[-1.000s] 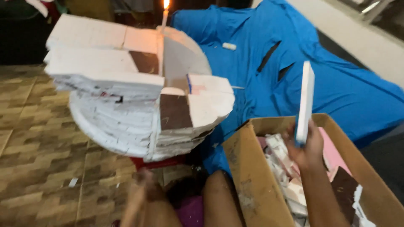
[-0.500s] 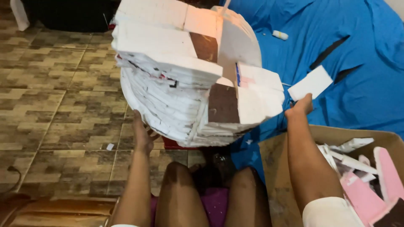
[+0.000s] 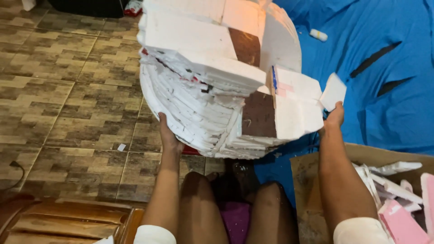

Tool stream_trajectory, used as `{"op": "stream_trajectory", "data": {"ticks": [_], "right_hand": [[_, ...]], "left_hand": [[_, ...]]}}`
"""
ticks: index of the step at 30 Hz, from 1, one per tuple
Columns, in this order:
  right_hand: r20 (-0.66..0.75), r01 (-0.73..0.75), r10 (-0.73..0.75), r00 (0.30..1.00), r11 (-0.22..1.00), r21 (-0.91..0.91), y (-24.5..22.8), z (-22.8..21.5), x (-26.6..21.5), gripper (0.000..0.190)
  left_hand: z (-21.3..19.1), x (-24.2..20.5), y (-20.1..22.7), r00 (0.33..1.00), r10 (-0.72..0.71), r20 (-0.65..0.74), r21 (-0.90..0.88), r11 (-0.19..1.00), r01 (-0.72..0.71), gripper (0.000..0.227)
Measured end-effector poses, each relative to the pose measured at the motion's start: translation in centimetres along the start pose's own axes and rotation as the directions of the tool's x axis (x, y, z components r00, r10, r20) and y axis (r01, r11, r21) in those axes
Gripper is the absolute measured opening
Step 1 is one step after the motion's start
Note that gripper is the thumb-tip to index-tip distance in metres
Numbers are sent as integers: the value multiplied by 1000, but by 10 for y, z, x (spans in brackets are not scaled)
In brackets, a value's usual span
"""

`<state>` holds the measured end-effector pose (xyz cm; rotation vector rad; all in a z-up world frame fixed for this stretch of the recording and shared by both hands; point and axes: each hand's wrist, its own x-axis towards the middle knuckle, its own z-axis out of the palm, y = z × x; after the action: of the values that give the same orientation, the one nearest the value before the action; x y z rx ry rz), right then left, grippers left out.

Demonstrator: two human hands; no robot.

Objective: Cutting styrofoam pieces with a utility knife and assembling them onto a larger structure using an applicator tool.

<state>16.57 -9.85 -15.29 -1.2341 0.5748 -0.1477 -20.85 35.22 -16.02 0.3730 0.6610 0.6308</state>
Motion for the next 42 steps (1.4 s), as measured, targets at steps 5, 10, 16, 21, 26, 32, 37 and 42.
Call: {"op": "stream_trajectory", "data": {"ticks": [5,10,16,21,26,32,37,42], "right_hand": [[43,-26,30,999,997,-75,-12,6,-30,67],[56,-32,38,998,995,-98,-17,8,-23,64],[7,-3,4,1000,994,-111,-25,14,-34,63],[32,-16,17,999,998,-53,-37,21,-49,68],[112,73,-66,991,996,-57,-76,43,-132,71],[138,178,-169,976,982,-60,-75,42,-96,63],[61,112,-108,992,991,-75,-77,51,-141,72],[116,35,-42,992,998,60,-75,44,-130,73]], "left_hand": [[3,-6,1,1000,17,11,-2,1000,-17,72],[-8,3,-8,999,41,-1,9,999,-41,70],[-26,33,-22,996,18,89,-26,1000,-15,55],[-24,21,-23,993,44,112,-78,996,-35,53],[-14,1,-10,987,-45,152,-69,996,56,72],[-34,18,-35,993,-49,111,-118,991,62,70],[-35,16,-30,992,-54,112,-111,992,66,62],[-43,28,-30,999,-7,53,66,998,4,65]]}}
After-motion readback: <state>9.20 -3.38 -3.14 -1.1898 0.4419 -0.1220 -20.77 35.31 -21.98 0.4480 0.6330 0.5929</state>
